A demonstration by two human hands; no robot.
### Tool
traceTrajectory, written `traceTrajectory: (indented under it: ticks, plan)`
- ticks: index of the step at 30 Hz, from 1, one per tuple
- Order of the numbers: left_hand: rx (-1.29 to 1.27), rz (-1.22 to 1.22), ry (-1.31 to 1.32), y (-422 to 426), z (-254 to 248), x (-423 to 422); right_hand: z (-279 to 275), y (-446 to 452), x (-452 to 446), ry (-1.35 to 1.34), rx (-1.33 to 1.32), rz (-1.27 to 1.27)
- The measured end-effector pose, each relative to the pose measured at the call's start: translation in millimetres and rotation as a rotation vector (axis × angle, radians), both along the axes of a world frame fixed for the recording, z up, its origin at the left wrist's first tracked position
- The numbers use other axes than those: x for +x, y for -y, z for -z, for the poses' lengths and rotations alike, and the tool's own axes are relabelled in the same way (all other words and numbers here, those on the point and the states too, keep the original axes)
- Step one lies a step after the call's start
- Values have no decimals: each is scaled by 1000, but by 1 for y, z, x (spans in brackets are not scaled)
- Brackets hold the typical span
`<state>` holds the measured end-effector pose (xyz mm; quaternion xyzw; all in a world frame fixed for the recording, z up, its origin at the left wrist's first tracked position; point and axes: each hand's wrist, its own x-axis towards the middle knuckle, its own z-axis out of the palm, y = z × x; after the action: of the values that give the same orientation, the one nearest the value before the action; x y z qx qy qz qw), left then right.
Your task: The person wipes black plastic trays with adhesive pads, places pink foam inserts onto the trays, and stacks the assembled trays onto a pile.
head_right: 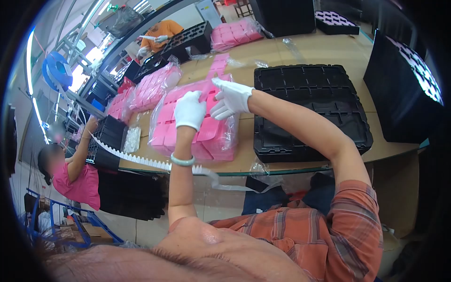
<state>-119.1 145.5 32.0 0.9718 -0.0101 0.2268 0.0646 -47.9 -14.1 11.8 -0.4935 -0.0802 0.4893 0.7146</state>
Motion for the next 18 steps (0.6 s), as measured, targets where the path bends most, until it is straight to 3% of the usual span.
traceTrajectory:
  ticks: [3, 4, 7, 9, 12, 15, 18]
  plan:
    - [99, 72, 27, 23, -3, -28, 1, -6, 7, -41, 119, 101]
    - [76, 91, 46, 34, -6, -40, 5, -13, 12, -94, 50, 296]
    - [47, 139, 65, 62, -5, -70, 34, -8, 23, 126, 220, 387]
    - [20, 189, -13, 79, -10, -90, 15, 14, -1, 272, 141, 434]
    - [-117, 498, 60, 84, -17, -123, -2, 56, -27, 460, 28, 420]
    - [-263, 434, 116, 55, -25, -142, -18, 108, -60, 527, -63, 372]
    - [-556, 133, 188, 14, -17, -118, -36, 154, -97, 514, -175, 380]
